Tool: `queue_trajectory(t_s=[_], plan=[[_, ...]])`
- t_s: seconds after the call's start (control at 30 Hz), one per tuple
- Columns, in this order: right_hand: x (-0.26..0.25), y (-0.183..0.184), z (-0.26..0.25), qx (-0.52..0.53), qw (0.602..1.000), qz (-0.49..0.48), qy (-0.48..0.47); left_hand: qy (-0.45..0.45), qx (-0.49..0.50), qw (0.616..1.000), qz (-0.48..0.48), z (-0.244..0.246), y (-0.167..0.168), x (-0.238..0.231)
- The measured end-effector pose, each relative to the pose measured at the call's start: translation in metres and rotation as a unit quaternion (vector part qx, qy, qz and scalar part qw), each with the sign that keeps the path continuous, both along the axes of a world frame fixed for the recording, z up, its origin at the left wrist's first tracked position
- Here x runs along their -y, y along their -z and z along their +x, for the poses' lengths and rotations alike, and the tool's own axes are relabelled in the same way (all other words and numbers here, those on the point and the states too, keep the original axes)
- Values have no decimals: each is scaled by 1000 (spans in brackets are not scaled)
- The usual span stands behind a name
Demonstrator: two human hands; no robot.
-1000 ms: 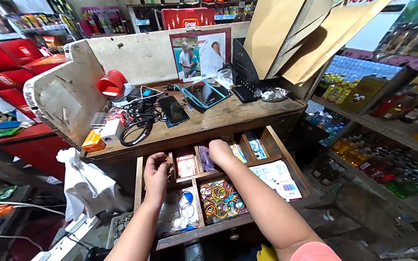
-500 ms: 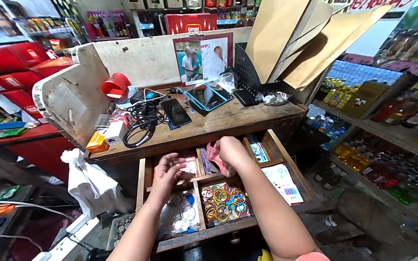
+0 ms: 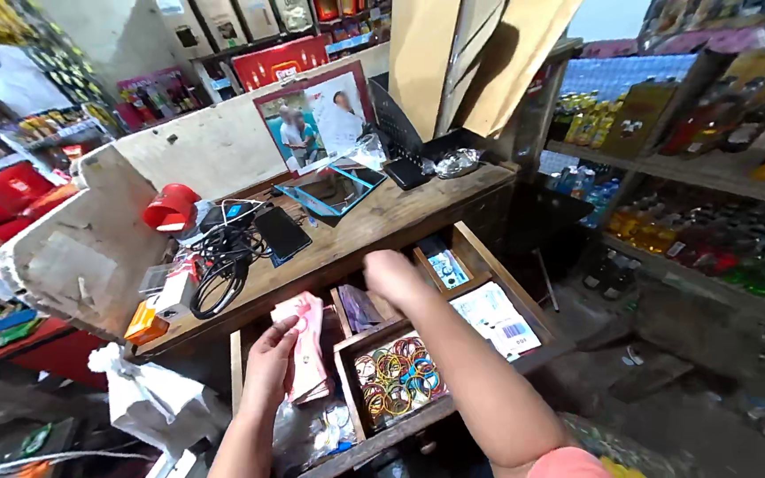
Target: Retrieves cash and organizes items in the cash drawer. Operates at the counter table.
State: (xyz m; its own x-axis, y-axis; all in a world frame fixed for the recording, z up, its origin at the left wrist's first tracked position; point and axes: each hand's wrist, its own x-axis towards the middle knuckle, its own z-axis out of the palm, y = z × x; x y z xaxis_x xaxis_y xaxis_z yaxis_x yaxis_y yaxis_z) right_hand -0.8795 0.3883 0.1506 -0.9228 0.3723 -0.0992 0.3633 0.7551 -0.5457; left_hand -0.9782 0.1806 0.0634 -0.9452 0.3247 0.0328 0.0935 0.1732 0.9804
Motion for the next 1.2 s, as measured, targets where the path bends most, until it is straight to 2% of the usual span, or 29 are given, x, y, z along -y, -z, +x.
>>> queue_trajectory(t_s=[0.03, 0.1, 0.17, 0.27, 0.3, 0.43, 0.53, 0.63, 0.73, 0.87, 0.97, 1.1, 1.2], plan=[[-11, 0, 0, 51, 997, 14, 51, 32, -9, 996, -77, -2, -5, -4], [-25, 10, -8, 136, 986, 20, 95, 106, -46, 968, -221, -9, -17, -17], [-35, 31, -25, 149, 983, -7, 107, 146, -78, 927, -335, -21, -21, -38], [-40, 39, -38, 165, 983, -14, 84, 109, -108, 875, -459, -25, -16, -69], [-42, 39, -39, 169, 983, -8, 77, 92, -114, 870, -471, -21, -15, -76], [-45, 46, -40, 148, 986, -33, 73, 51, -128, 896, -421, -17, 0, -71], [-48, 42, -39, 127, 987, -61, 75, 56, -138, 907, -393, -20, 4, -64], [-50, 39, -41, 121, 984, -89, 96, 97, -93, 917, -377, -9, -5, -61], [-52, 37, -42, 126, 986, -76, 73, 137, -35, 932, -333, -14, -7, -57], [-55, 13, -18, 120, 991, -27, 46, 106, 37, 966, -233, -33, 10, -60], [-86, 6, 3, 78, 991, -36, 99, 87, 66, 974, -197, -35, 14, -65], [-131, 30, 3, 84, 967, -38, 240, 94, 77, 969, -216, -31, 15, -67], [-122, 39, -12, 146, 966, -18, 211, 97, 60, 963, -243, -32, 12, -67]])
